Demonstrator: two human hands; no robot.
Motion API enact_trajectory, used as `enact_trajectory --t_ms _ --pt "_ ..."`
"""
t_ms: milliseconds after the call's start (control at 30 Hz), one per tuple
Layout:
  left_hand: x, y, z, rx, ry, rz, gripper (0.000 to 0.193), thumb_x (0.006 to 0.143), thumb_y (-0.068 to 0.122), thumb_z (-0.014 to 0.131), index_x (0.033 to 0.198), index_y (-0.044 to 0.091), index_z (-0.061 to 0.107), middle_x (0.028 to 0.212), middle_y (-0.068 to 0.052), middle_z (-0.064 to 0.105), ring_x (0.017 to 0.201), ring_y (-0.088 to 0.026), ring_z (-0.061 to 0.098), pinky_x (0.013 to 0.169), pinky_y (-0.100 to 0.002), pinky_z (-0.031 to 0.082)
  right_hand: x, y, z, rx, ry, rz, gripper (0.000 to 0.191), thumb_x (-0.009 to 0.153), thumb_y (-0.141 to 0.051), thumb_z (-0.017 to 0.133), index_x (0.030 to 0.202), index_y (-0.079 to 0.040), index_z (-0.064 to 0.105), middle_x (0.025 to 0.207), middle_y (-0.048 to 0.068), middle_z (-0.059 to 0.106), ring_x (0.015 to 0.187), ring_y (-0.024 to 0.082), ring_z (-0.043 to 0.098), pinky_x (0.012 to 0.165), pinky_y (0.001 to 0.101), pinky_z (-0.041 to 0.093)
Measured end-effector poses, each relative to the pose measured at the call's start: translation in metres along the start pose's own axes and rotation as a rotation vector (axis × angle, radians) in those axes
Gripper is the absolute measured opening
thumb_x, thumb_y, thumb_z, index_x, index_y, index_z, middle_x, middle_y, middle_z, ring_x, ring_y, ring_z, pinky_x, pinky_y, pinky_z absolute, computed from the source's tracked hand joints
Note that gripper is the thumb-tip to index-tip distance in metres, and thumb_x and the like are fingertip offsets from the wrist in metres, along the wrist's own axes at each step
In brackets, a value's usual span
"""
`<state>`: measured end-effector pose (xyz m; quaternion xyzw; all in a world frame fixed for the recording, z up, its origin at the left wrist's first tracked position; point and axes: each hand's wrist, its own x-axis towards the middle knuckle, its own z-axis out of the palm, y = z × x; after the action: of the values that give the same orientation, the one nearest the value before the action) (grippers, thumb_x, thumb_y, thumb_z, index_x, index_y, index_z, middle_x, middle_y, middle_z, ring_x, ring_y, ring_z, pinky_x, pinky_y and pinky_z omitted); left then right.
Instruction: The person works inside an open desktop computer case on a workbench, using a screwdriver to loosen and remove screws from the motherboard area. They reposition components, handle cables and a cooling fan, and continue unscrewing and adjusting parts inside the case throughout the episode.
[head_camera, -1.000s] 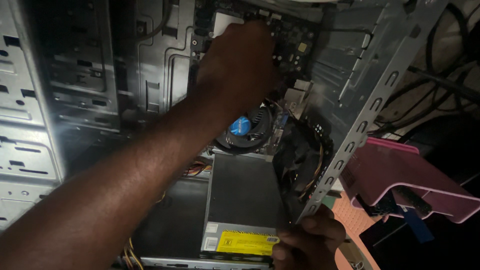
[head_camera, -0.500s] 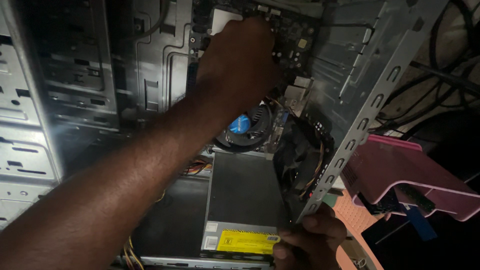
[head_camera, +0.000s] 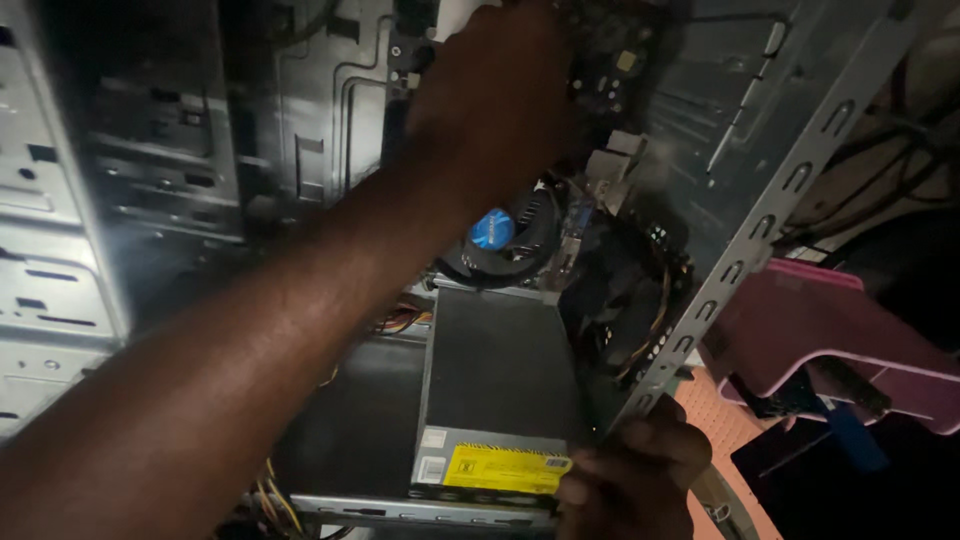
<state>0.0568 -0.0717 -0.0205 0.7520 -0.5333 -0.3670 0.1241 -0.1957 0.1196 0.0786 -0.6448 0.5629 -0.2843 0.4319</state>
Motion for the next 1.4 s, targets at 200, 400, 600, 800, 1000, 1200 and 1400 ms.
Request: enact_trajectory --t_ms 200,400,600,800,1000,1200,1400 --pt "-0.005 0.012 -0.006 -0.006 0.006 -0.061 0.021 0.079 0.016 0.075 0.095 0.003 0.075 0.103 -0.024 0.072 0.095 -0.041 0.073 0.078 -0.049 0.060 0.003 -0.004 0.001 -0.034 0.028 0.076 0.014 0.095 -0.020 0.072 0.098 -0.007 0.068 0.127 0.007 0.047 0.126 0.028 0.051 0.119 0.0468 0.042" --pt "0.001 0.017 -0.008 -0.012 -0.172 -0.237 0.030 0.079 0.030 0.078 0.100 0.008 0.077 0.109 -0.021 0.072 0.103 -0.039 0.072 0.087 -0.049 0.058 0.013 0.009 0.016 -0.018 0.078 -0.041 0.012 0.092 -0.014 0.072 0.102 -0.006 0.071 0.124 0.009 0.052 0.129 0.027 0.051 0.114 0.0419 0.043" --pt "0.007 0.023 -0.006 -0.039 -0.085 -0.225 0.047 0.081 0.036 0.079 0.110 0.001 0.069 0.109 -0.022 0.073 0.101 -0.038 0.073 0.085 -0.049 0.060 0.044 0.022 0.034 -0.056 0.061 -0.180 0.021 0.082 -0.006 0.076 0.102 -0.004 0.071 0.126 0.016 0.052 0.118 0.029 0.056 0.099 0.0379 0.047" --pt "0.023 0.029 -0.008 0.021 -0.100 -0.101 0.037 0.083 0.030 0.071 0.116 0.014 0.075 0.115 -0.019 0.069 0.107 -0.038 0.069 0.088 -0.051 0.057 0.074 0.023 0.043 -0.058 0.094 -0.215 0.022 0.080 -0.004 0.077 0.102 -0.002 0.073 0.121 0.016 0.058 0.109 0.030 0.059 0.094 0.0385 0.048" --pt "0.054 0.029 0.002 0.181 -0.241 -0.059 0.035 0.078 0.025 0.078 0.107 0.006 0.079 0.115 -0.020 0.077 0.109 -0.034 0.075 0.091 -0.046 0.061 0.088 0.017 0.042 -0.120 0.123 -0.241 0.022 0.081 -0.005 0.077 0.102 -0.003 0.072 0.121 0.016 0.058 0.113 0.032 0.059 0.095 0.0387 0.049" --pt "0.058 0.045 0.007 0.003 0.010 -0.234 0.032 0.101 0.026 0.055 0.117 0.009 0.077 0.125 -0.020 0.071 0.117 -0.036 0.069 0.092 -0.050 0.058 0.092 0.007 0.036 -0.152 0.140 -0.255 0.024 0.079 -0.002 0.075 0.103 -0.002 0.071 0.119 0.015 0.059 0.115 0.033 0.059 0.098 0.0382 0.048" --pt "0.043 0.047 0.009 -0.072 -0.008 -0.153 0.034 0.095 0.027 0.062 0.125 0.012 0.070 0.129 -0.021 0.068 0.121 -0.039 0.065 0.098 -0.050 0.054 0.092 0.003 0.030 -0.143 0.139 -0.265 0.022 0.081 -0.003 0.075 0.103 -0.002 0.071 0.120 0.016 0.058 0.114 0.032 0.060 0.098 0.0376 0.048"
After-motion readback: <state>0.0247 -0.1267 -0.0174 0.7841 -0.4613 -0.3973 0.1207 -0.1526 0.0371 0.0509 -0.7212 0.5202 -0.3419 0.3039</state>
